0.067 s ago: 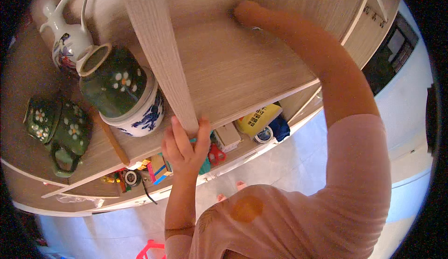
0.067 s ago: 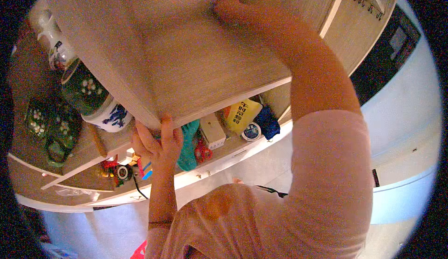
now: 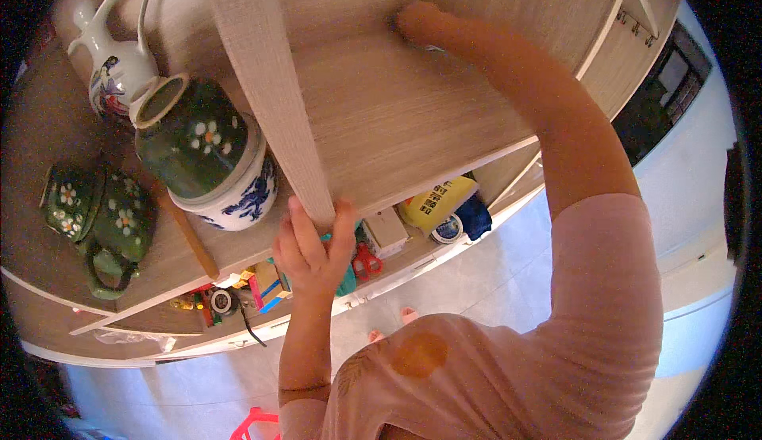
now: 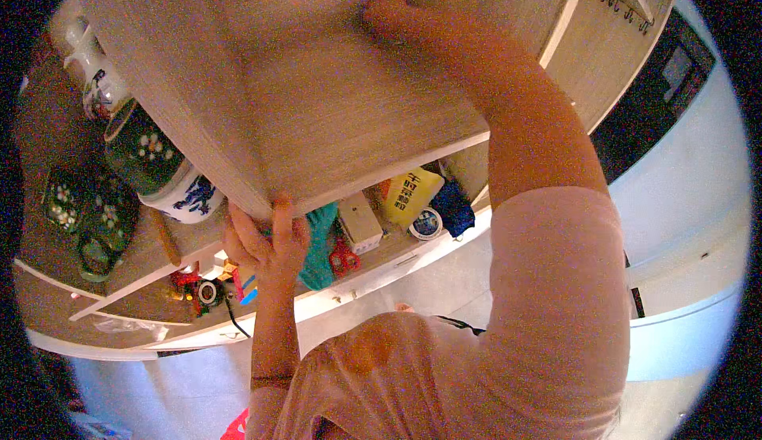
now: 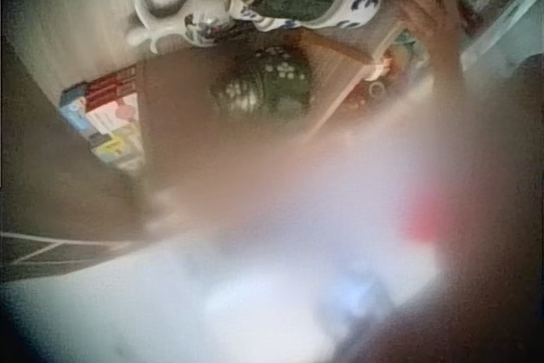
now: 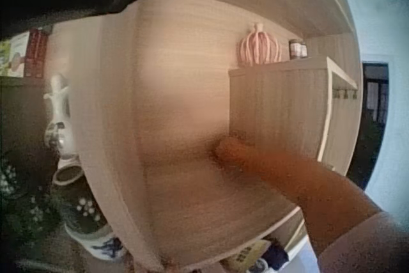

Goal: The person removes various items from a wooden cabinet, including a white pitcher, green teapots, and stacked bowls, placing them on a lower shelf. They then wipe the empty shelves with a cloth and a dark towel, cleaning the surfaces before the video ends.

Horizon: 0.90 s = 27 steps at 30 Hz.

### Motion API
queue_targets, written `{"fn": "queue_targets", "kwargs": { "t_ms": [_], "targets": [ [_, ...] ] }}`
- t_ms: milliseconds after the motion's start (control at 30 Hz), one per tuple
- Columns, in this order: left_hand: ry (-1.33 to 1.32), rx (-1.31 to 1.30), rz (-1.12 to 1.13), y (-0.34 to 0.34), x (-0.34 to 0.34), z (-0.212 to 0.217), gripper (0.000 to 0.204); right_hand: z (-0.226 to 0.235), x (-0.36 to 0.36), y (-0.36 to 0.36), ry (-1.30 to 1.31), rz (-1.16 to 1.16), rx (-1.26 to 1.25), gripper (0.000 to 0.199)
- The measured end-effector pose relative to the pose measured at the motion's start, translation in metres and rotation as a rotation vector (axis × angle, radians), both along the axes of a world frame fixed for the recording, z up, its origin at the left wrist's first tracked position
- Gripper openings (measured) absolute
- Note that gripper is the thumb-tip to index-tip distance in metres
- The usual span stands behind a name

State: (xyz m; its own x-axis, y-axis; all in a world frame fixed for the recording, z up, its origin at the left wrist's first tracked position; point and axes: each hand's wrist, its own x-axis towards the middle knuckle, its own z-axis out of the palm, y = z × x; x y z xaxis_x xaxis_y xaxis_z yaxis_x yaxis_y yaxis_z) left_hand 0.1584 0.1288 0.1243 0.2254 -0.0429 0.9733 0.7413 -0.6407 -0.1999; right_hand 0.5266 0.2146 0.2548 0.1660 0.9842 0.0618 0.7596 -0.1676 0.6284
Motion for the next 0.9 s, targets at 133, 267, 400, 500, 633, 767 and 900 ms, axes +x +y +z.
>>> {"fn": "queue_targets", "kwargs": {
  "t_ms": [133, 267, 400, 500, 633, 767, 900],
  "targets": [
    [0.023, -0.062, 0.003, -0.003, -0.001, 0.002, 0.023, -0.003, -0.008, -0.021, -0.024, 0.068, -0.045, 0.021],
    [0.004, -0.068, -0.013, -0.006, -0.001, 0.003, 0.022, 0.0, -0.027, -0.071, -0.056, 0.156, -0.122, 0.022],
    [0.01, -0.085, -0.029, -0.01, -0.001, 0.003, 0.03, 0.006, -0.052, -0.125, -0.057, 0.234, -0.192, 0.024],
    [0.002, -0.092, -0.055, -0.011, -0.003, 0.005, 0.034, 0.015, -0.076, -0.157, 0.045, 0.261, -0.145, 0.025],
    [0.028, -0.134, -0.037, -0.015, -0.005, 0.01, 0.039, 0.025, -0.121, -0.22, 0.306, 0.138, 0.081, 0.026],
    [0.037, -0.131, -0.084, -0.017, -0.004, 0.01, 0.04, 0.008, -0.122, -0.241, 0.087, 0.24, 0.018, 0.03],
    [0.073, -0.115, -0.062, -0.016, -0.007, 0.013, 0.039, 0.019, -0.141, -0.256, 0.347, 0.056, 0.057, 0.026]
  ]
}}
